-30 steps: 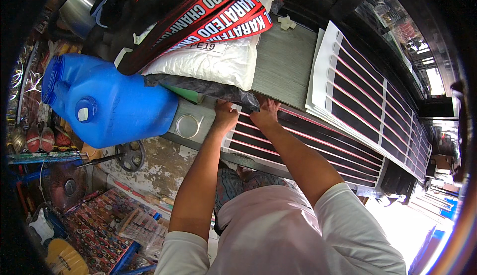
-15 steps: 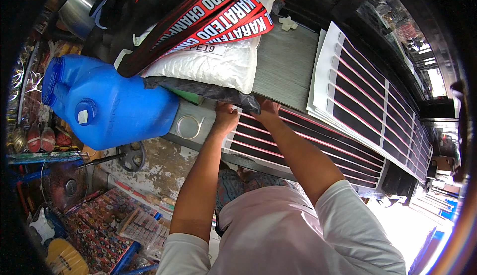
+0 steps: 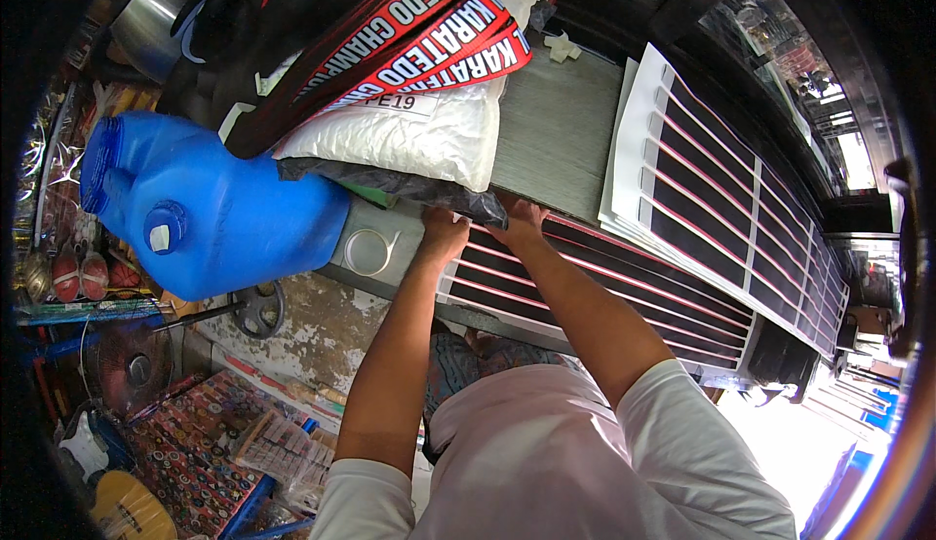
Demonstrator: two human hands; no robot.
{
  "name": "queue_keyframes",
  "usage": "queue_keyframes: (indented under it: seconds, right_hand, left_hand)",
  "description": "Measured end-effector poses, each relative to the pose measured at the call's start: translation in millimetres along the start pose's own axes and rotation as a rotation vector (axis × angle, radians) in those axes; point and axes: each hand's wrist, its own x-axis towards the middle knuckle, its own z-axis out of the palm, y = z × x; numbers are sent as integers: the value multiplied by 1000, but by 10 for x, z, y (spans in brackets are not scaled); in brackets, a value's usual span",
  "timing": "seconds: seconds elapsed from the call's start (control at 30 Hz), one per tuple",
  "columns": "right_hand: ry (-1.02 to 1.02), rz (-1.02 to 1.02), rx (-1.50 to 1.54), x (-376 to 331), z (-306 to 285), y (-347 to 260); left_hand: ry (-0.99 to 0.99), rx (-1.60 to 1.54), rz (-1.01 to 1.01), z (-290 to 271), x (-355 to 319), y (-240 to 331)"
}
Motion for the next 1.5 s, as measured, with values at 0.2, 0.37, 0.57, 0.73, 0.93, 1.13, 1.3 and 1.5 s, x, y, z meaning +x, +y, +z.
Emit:
queue_keyframes:
  seconds: [0.2,0.37,0.57,0.73,0.93,1.13,1.3,1.5]
  right_hand:
    - [-108,-76,-56,19,-62,-20]
    - [-71,-74,0,65,5,-95]
    - [82,14,186,146,242,-28]
    - [37,47,250,149,241,56]
    - [-35,148,41,269,215,-140]
    - [207,105,262,112,208,55]
    - [39,-66,85,262,109,-25]
    - [80,-26,115,217,230,-23]
  left_hand:
    - [37,-110,-34,26,-14,20]
    - [60,-97,14,16,-42,-66]
    - [95,-45,87,24,-45,-80]
    - [118,-152,74,16,-51,25]
    - [109,-6,143,79,-16,-140]
    - [67,-205,-11,-137,-82,414]
    - [114,-255,2,-167,-71,246]
    - [71,-309,18,-69,-43,67]
